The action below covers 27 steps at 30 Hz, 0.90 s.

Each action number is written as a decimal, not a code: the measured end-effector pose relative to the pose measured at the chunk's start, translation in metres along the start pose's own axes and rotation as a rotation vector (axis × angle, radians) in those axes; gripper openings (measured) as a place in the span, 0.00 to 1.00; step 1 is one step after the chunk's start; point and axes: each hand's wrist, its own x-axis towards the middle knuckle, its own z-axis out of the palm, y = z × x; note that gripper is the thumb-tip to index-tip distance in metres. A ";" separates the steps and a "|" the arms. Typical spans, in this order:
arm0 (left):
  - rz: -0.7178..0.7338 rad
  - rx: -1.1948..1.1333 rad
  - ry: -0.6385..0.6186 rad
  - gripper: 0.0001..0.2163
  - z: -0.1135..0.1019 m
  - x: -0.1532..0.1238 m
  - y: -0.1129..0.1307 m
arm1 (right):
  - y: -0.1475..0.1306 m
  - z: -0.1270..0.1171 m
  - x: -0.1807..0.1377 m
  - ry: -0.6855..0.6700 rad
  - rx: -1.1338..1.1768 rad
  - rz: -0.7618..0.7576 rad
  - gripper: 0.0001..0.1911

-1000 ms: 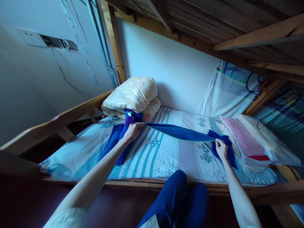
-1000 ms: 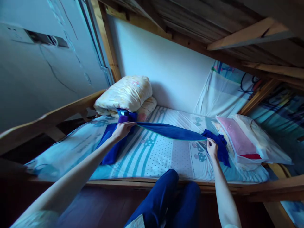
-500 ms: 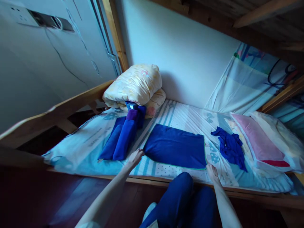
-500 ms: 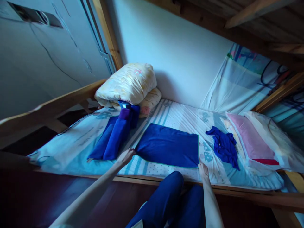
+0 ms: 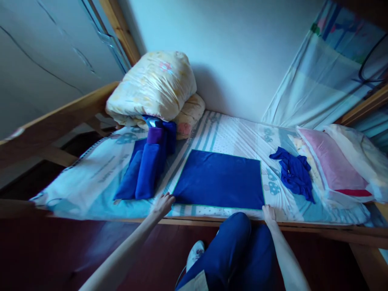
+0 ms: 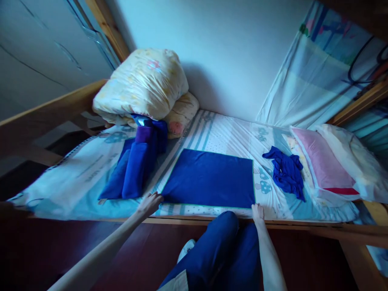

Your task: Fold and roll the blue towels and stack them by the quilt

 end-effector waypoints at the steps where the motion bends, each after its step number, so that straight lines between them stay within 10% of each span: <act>1: -0.023 0.004 -0.013 0.14 -0.003 0.005 0.006 | -0.003 -0.001 0.002 -0.025 -0.001 0.025 0.08; 8: -0.023 -0.250 0.442 0.20 0.011 0.059 0.108 | -0.036 -0.019 0.032 -0.136 0.029 0.109 0.21; 12: -0.050 -0.384 0.593 0.24 0.054 0.069 0.149 | -0.091 -0.034 0.055 0.090 0.216 -0.074 0.21; 20: -0.043 -0.460 0.689 0.27 0.085 0.069 0.141 | -0.256 -0.004 0.113 0.487 0.632 -0.547 0.27; 27: -0.054 -0.490 0.679 0.27 0.082 0.067 0.143 | -0.264 0.034 0.125 0.476 0.673 -0.588 0.26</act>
